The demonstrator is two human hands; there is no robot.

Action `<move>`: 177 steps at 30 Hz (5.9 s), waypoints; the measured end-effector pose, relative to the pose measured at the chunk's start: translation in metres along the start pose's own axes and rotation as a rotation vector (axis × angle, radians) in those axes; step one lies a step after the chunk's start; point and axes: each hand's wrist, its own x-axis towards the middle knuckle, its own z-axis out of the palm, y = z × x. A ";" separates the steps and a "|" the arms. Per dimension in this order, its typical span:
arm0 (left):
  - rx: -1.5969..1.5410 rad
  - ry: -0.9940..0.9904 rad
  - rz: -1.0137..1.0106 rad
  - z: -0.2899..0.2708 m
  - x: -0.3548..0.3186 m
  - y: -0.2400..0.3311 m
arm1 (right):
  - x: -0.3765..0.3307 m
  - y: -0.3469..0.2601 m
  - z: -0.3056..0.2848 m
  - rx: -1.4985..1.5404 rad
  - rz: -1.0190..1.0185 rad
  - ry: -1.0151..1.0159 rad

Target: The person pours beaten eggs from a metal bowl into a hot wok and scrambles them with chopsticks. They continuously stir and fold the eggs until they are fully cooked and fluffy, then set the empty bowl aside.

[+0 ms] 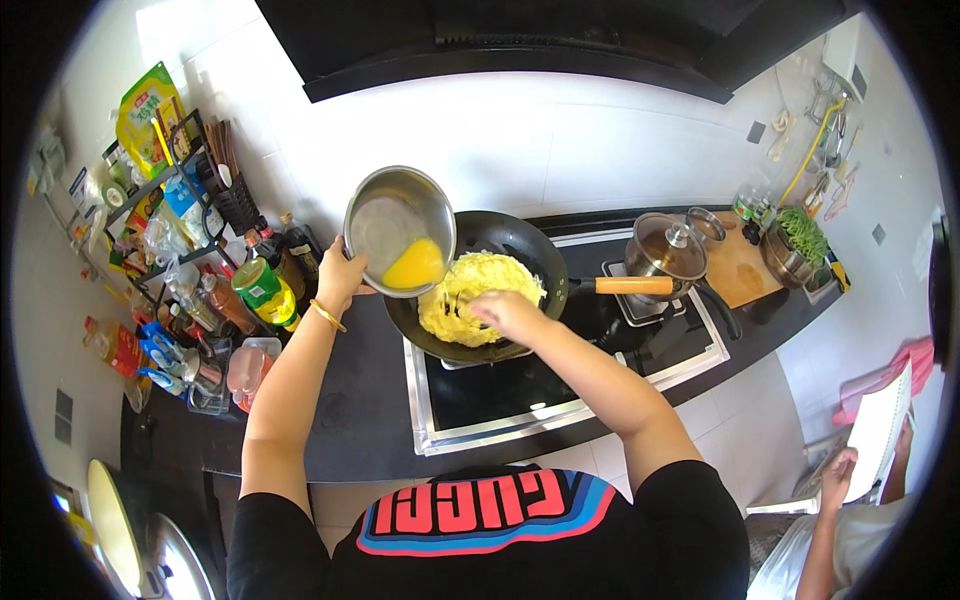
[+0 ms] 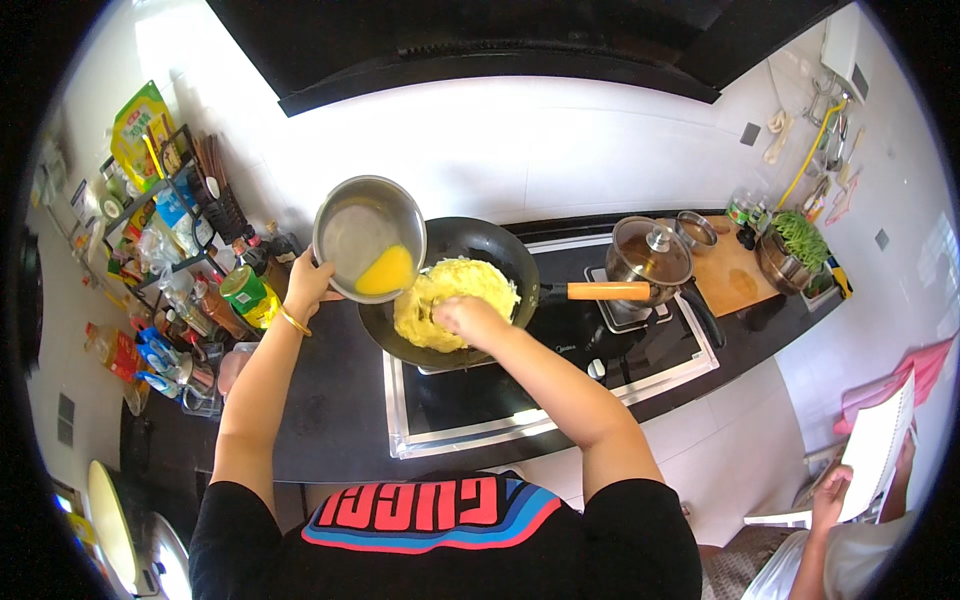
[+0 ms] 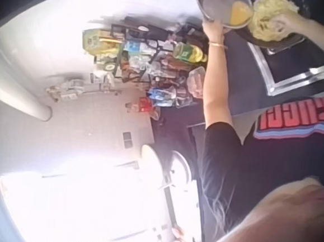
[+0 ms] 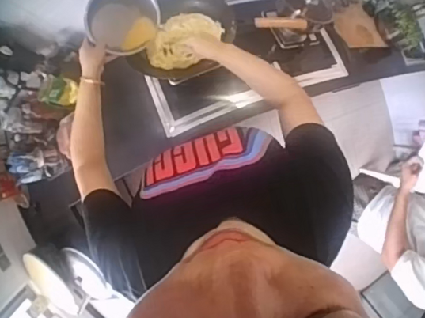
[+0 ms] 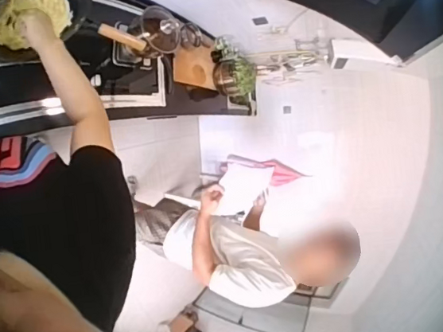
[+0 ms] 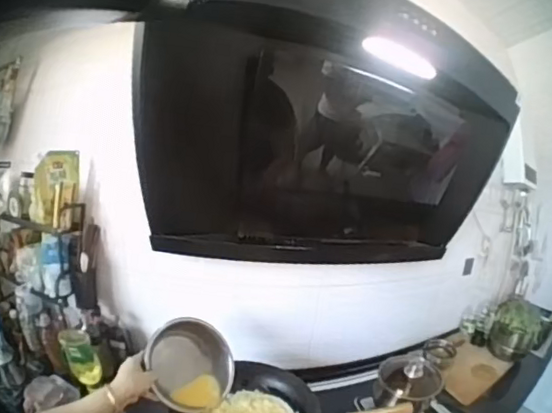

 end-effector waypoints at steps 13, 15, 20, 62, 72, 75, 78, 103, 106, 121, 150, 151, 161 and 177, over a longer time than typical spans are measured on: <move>0.091 0.009 0.050 0.003 -0.004 0.006 | 0.003 0.003 -0.015 -0.038 0.276 -0.106; 0.107 0.023 0.065 -0.002 -0.010 0.013 | -0.007 0.012 -0.036 -0.218 0.233 -0.059; 0.152 0.036 0.076 -0.001 -0.019 0.017 | -0.021 -0.045 -0.046 -0.065 0.016 -0.268; 0.052 -0.028 0.135 0.001 -0.004 0.000 | -0.017 -0.013 -0.054 -0.290 0.190 -0.245; -0.008 -0.112 0.101 0.007 -0.004 0.014 | -0.007 -0.011 -0.038 -0.310 0.176 -0.203; -0.007 -0.085 0.112 0.000 -0.001 0.006 | -0.008 -0.057 -0.052 -0.085 0.164 -0.297; -0.025 -0.139 0.091 0.010 -0.001 0.012 | -0.012 -0.043 -0.016 -0.083 0.010 -0.257; -0.004 -0.169 0.079 0.017 -0.006 0.028 | -0.016 -0.005 -0.022 -0.160 0.188 -0.048; -0.002 -0.150 0.051 0.008 -0.001 0.019 | -0.014 -0.058 -0.048 -0.079 -0.010 -0.169; 0.106 0.015 0.151 0.012 0.004 -0.002 | -0.013 -0.035 -0.017 0.084 0.044 -0.133; 0.065 0.041 0.051 0.015 -0.020 0.018 | -0.002 0.012 -0.054 -0.257 0.135 -0.252; 0.014 0.024 0.035 0.014 -0.021 0.018 | -0.010 -0.001 -0.065 -0.129 0.071 -0.226; 0.080 0.099 0.008 0.006 -0.032 0.007 | -0.005 0.007 -0.048 -0.100 0.088 -0.213; 0.080 0.083 0.049 0.013 -0.032 0.001 | -0.015 -0.033 -0.038 0.142 0.006 -0.246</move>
